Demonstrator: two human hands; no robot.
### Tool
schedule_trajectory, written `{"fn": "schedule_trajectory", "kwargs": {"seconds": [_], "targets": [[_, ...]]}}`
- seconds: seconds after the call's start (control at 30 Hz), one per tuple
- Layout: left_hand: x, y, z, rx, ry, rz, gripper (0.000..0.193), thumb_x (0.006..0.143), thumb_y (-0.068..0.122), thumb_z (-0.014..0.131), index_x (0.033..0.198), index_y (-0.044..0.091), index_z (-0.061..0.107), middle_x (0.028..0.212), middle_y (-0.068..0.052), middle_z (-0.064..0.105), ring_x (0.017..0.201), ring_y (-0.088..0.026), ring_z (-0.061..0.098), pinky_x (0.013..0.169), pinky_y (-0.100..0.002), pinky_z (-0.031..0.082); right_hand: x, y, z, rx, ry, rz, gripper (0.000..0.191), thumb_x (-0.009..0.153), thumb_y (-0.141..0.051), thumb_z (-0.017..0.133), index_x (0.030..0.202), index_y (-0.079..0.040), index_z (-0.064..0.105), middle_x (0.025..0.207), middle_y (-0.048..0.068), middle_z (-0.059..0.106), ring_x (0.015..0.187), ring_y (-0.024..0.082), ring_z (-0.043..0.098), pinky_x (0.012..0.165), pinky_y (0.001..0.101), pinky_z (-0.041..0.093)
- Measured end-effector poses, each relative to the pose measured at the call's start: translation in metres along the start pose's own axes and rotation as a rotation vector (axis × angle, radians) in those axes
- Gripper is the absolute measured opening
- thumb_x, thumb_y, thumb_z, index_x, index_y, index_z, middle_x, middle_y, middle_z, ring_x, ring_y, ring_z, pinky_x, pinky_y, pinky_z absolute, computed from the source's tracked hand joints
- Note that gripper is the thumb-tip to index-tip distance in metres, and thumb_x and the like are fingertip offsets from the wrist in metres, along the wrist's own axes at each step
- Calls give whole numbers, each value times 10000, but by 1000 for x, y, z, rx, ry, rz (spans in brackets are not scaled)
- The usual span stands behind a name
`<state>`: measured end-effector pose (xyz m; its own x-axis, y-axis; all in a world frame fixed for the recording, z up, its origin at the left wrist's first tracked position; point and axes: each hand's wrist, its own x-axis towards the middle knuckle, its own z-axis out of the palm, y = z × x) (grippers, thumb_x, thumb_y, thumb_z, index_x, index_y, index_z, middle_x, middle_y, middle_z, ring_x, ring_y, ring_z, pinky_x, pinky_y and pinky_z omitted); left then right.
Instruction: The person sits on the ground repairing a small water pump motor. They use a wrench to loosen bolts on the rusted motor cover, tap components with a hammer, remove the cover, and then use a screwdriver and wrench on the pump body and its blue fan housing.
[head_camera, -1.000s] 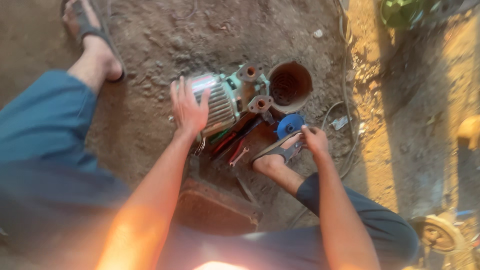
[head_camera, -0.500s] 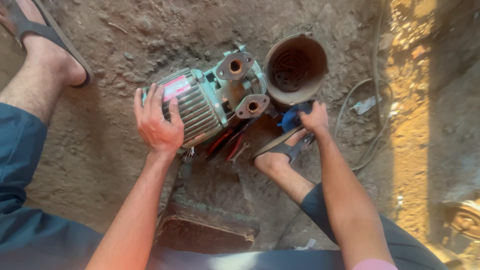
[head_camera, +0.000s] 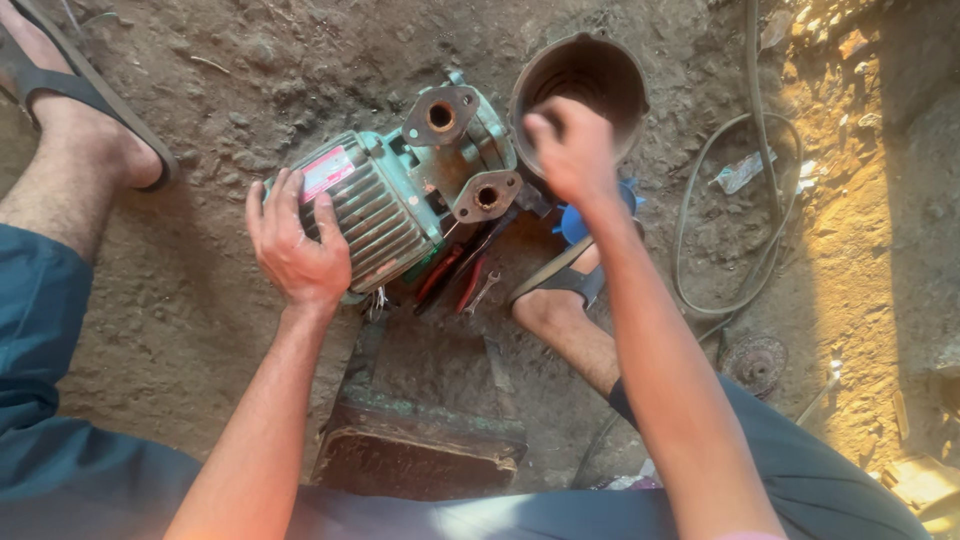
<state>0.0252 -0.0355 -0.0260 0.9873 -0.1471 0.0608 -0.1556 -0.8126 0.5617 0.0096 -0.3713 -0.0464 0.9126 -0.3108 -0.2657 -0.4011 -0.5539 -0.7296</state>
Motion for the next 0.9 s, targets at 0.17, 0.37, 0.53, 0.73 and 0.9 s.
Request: {"fn": "schedule_trajectory", "kwargs": {"seconds": [0.17, 0.37, 0.53, 0.73, 0.9], "targets": [[0, -1, 1, 17, 10, -28, 339, 1013, 128, 671, 1314, -28, 654, 1373, -230, 654, 1359, -497, 503, 1187, -539, 374, 24, -5, 29, -89, -212, 157, 355, 974, -343, 674, 1025, 8, 681, 994, 252, 707, 922, 391, 687, 814, 438, 523], [-1, -2, 1, 6, 11, -49, 344, 1011, 129, 669, 1324, -14, 655, 1380, -220, 653, 1367, -503, 497, 1184, -541, 383, 33, 29, 36, 96, -349, 307, 344, 984, -344, 681, 1007, -4, 637, 875, 136, 696, 774, 215, 655, 685, 364, 520], [-2, -3, 1, 12, 3, -61, 335, 1017, 108, 656, 1333, -4, 666, 1386, -212, 655, 1374, -495, 494, 1192, -543, 377, 25, 41, 45, 438, -327, 230, 239, 1015, -249, 674, 928, -34, 615, 801, 8, 636, 710, 82, 575, 627, 275, 488], [-3, -2, 1, 12, 5, -45, 329, 1016, 106, 655, 1324, -11, 663, 1387, -215, 653, 1375, -488, 498, 1201, -545, 368, 12, 40, 43, 416, -188, 234, 244, 1018, -253, 685, 929, -28, 654, 765, 15, 648, 690, 79, 579, 621, 269, 487], [-2, -3, 2, 10, -3, -37, 326, 1022, 105, 654, 1326, -12, 659, 1393, -213, 650, 1379, -481, 506, 1214, -545, 363, -28, 49, 50, -15, 151, 188, 311, 989, -290, 728, 893, 6, 726, 756, 88, 714, 676, 120, 667, 669, 295, 517]]}}
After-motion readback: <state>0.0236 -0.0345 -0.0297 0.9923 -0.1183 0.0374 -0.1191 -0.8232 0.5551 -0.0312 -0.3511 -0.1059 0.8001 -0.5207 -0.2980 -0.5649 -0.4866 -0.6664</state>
